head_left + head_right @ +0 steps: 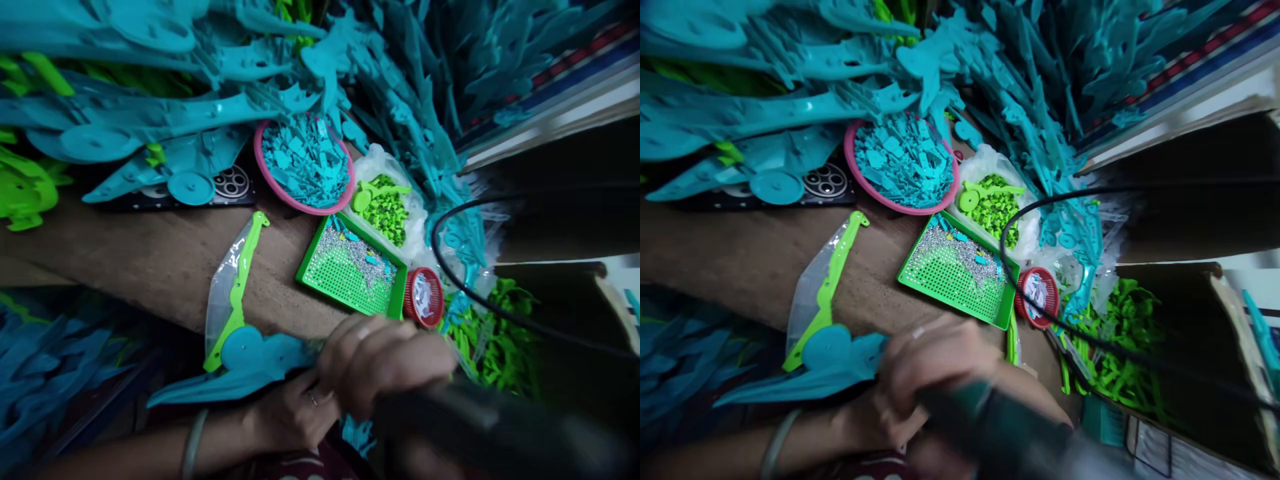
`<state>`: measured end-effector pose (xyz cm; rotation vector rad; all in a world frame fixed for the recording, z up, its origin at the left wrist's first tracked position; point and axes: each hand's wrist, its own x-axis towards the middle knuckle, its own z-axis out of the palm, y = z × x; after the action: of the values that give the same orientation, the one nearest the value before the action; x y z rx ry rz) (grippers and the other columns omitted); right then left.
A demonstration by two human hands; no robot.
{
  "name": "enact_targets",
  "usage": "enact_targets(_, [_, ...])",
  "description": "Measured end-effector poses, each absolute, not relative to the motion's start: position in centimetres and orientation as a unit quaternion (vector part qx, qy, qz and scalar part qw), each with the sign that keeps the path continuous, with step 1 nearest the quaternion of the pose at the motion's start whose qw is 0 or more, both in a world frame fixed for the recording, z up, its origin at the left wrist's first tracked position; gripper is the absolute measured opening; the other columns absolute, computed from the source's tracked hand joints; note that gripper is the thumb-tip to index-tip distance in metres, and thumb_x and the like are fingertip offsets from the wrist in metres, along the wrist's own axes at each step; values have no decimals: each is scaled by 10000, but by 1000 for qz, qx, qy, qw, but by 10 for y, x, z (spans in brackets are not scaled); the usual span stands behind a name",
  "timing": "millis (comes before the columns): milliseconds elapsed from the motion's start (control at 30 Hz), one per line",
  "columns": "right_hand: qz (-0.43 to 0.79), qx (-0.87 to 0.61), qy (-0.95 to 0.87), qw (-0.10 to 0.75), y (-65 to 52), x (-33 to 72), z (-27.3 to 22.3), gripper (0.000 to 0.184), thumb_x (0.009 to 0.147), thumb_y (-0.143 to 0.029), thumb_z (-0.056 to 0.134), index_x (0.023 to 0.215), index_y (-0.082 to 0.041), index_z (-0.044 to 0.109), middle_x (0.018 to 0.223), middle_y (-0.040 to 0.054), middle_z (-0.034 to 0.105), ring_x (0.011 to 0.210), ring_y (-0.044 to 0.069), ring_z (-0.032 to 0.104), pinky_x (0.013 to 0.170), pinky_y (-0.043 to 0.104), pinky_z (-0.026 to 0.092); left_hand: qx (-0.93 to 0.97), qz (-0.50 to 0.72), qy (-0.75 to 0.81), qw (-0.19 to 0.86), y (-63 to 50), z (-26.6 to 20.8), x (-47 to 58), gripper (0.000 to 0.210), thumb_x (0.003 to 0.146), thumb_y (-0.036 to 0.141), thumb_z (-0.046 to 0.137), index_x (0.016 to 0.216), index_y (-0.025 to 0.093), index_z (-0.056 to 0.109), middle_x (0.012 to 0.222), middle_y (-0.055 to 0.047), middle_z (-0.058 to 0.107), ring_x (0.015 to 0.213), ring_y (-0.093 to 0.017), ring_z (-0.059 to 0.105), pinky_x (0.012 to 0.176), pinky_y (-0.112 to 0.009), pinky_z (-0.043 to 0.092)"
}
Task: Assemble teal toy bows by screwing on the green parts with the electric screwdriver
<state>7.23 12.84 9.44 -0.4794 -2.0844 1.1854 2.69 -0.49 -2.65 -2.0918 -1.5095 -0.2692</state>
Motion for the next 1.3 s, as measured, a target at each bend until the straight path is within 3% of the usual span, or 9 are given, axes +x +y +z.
enact_targets(100, [465,-209,-696,506,176,73,91,176,913,-373,507,774,-264,506,518,-82,476,430,94,522,465,227,514,-829,-323,-431,151,-6,-23,18,410,1038,305,375,1272,142,670,1347,-76,661,1226,-170,598,1044,-280,511])
enact_targets(167, [462,-246,-617,588,200,69,76,17,846,-281,536,844,-265,540,503,-93,445,403,96,466,443,225,485,-828,-395,-390,79,-4,-21,15,364,987,270,511,1294,144,661,1386,-86,633,1257,-205,583,1091,-322,477])
enact_targets(267, [458,-264,-577,623,215,62,54,162,805,-235,528,962,-267,552,489,-107,432,381,102,419,405,221,451,-832,-394,-383,74,-3,-21,15,364,988,290,524,1277,125,671,1391,-103,627,1269,-218,566,1116,-333,444])
enact_targets(400, [466,-259,-582,614,213,60,45,164,813,-249,519,975,-272,527,488,-112,431,376,103,413,397,220,438,-831,-385,-397,61,-6,-23,18,377,983,319,536,1285,133,663,1421,-103,604,1295,-228,545,1131,-351,424])
enact_targets(633, [444,-302,-604,589,214,61,44,223,818,-417,577,971,-298,466,497,-126,401,368,102,420,397,241,418,-838,-386,-378,73,-3,-22,14,371,979,293,527,1278,121,665,1396,-108,623,1269,-223,565,1140,-364,415])
enact_targets(1000, [484,-253,-565,619,217,59,39,83,840,-250,580,916,-256,548,515,-96,480,407,101,470,437,240,448,-832,-399,-380,69,-4,-21,16,334,977,249,511,1225,117,691,1319,-98,675,1254,-228,583,1134,-373,417])
enact_targets(1133, [482,-245,-557,630,203,63,64,69,851,-227,555,907,-257,582,526,-88,456,415,94,458,450,230,459,-839,-387,-378,58,-5,-20,14,362,975,225,493,1267,101,667,1350,-99,653,1266,-224,569,1129,-362,423])
enact_targets(1200, [497,-246,-565,611,178,72,86,102,874,-244,524,942,-255,599,549,-78,448,419,91,446,456,231,465,-841,-391,-370,58,-6,-20,13,366,973,210,478,1260,86,668,1333,-100,662,1248,-217,576,1101,-345,448])
enact_targets(1300, [568,-262,-599,499,128,89,112,213,889,-300,554,1099,-271,576,594,-58,490,463,128,513,487,288,517,-835,-412,-363,38,-9,-24,16,365,956,170,455,1221,54,677,1299,-112,676,1222,-223,586,1025,-325,496])
